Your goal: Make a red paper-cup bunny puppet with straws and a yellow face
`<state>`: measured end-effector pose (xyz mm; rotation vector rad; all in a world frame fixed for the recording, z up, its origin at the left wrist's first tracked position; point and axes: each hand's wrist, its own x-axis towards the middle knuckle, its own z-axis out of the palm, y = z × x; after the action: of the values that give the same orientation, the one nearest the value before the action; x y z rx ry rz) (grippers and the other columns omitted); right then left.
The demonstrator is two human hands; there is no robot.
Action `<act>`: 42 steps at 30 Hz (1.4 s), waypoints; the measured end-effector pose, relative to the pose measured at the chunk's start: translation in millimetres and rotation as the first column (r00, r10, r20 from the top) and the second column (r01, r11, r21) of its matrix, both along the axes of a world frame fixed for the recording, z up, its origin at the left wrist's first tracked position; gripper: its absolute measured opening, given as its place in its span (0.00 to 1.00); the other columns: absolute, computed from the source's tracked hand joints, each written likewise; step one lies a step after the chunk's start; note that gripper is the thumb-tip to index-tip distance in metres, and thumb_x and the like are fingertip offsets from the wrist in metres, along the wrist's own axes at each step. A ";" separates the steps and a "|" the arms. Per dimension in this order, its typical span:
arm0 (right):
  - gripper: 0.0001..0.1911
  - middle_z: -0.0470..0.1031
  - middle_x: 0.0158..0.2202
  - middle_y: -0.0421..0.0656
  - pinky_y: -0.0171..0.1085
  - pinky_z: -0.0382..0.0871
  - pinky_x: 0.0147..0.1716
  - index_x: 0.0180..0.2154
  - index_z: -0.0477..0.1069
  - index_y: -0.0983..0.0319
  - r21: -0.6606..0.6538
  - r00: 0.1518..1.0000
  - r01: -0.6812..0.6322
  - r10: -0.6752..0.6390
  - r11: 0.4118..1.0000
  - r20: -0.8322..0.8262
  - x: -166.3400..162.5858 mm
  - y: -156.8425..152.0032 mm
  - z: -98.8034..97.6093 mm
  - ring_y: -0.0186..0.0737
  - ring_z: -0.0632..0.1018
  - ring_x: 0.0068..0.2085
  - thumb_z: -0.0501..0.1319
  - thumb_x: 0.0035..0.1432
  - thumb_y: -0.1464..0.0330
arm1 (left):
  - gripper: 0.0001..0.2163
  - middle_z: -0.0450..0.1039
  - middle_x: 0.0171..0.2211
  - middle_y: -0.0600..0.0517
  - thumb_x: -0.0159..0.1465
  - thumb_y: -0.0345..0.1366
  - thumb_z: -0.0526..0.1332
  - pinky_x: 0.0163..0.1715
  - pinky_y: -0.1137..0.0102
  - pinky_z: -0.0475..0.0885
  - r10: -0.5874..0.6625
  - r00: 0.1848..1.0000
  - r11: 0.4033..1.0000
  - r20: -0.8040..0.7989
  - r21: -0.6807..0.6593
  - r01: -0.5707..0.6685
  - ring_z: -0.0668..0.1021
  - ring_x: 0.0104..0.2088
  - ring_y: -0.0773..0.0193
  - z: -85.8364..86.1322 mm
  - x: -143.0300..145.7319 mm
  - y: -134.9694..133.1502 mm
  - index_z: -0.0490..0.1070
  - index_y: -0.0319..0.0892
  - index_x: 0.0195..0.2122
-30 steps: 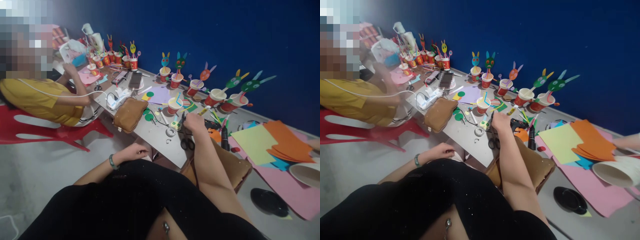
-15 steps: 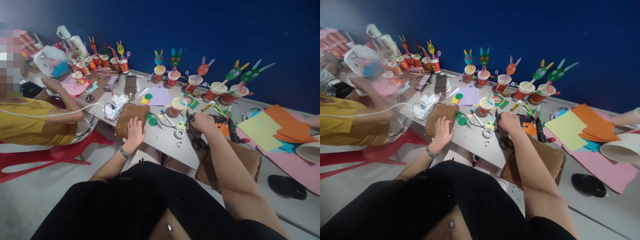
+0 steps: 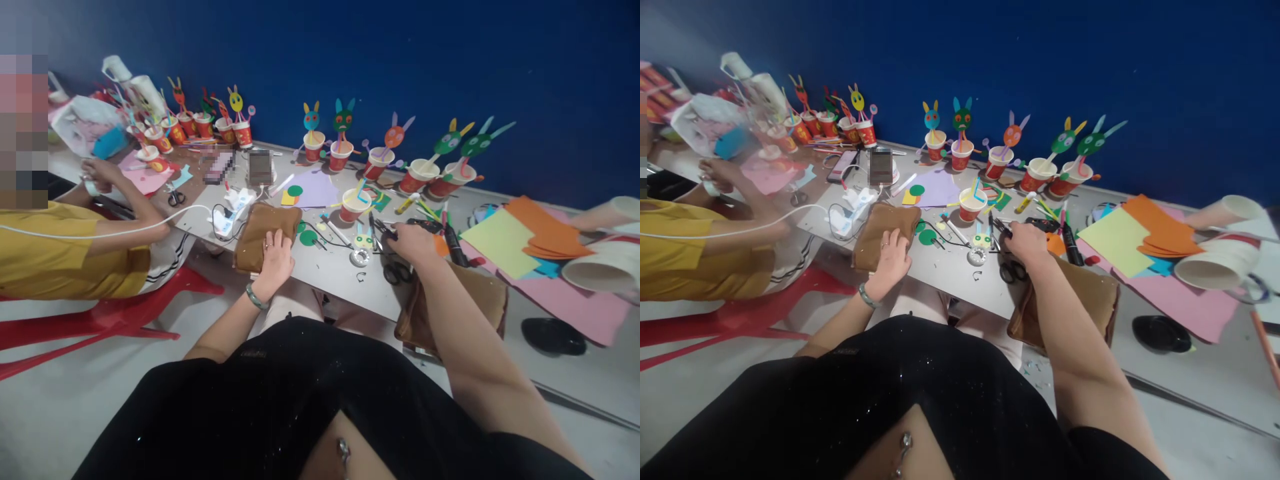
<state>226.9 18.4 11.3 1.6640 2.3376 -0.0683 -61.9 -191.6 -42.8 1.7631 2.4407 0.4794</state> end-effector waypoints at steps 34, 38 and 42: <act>0.30 0.86 0.60 0.61 0.49 0.76 0.52 0.70 0.76 0.66 -0.036 0.988 0.059 -0.063 0.998 -0.142 26.7 -11.4 -28.0 0.65 0.85 0.61 0.57 0.73 0.62 | 0.16 0.67 0.77 0.27 0.64 0.22 0.59 0.82 0.27 0.55 -0.042 0.999 0.998 0.004 -0.036 0.042 0.68 0.81 0.32 -1.5 5.2 3.5 0.74 0.38 0.52; 0.31 0.88 0.52 0.59 0.48 0.75 0.51 0.70 0.75 0.67 -0.038 0.979 0.054 -0.061 0.998 -0.195 31.1 -8.2 -33.2 0.65 0.86 0.58 0.57 0.71 0.62 | 0.15 0.66 0.78 0.26 0.65 0.23 0.59 0.83 0.29 0.56 -0.041 0.999 0.997 -0.007 -0.058 0.041 0.68 0.81 0.33 1.9 6.6 2.1 0.74 0.38 0.52; 0.33 0.89 0.45 0.56 0.49 0.76 0.51 0.70 0.74 0.69 -0.035 0.958 0.059 -0.066 0.998 -0.280 37.8 -4.6 -38.7 0.64 0.86 0.54 0.59 0.69 0.61 | 0.14 0.68 0.77 0.28 0.66 0.24 0.60 0.82 0.29 0.56 -0.048 0.999 0.998 -0.021 -0.037 0.047 0.69 0.80 0.34 1.2 7.1 -0.2 0.74 0.40 0.51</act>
<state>264.7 13.8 -27.4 1.8199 2.4696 -0.3701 -54.8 -191.8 -41.6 1.8167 2.3996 0.4113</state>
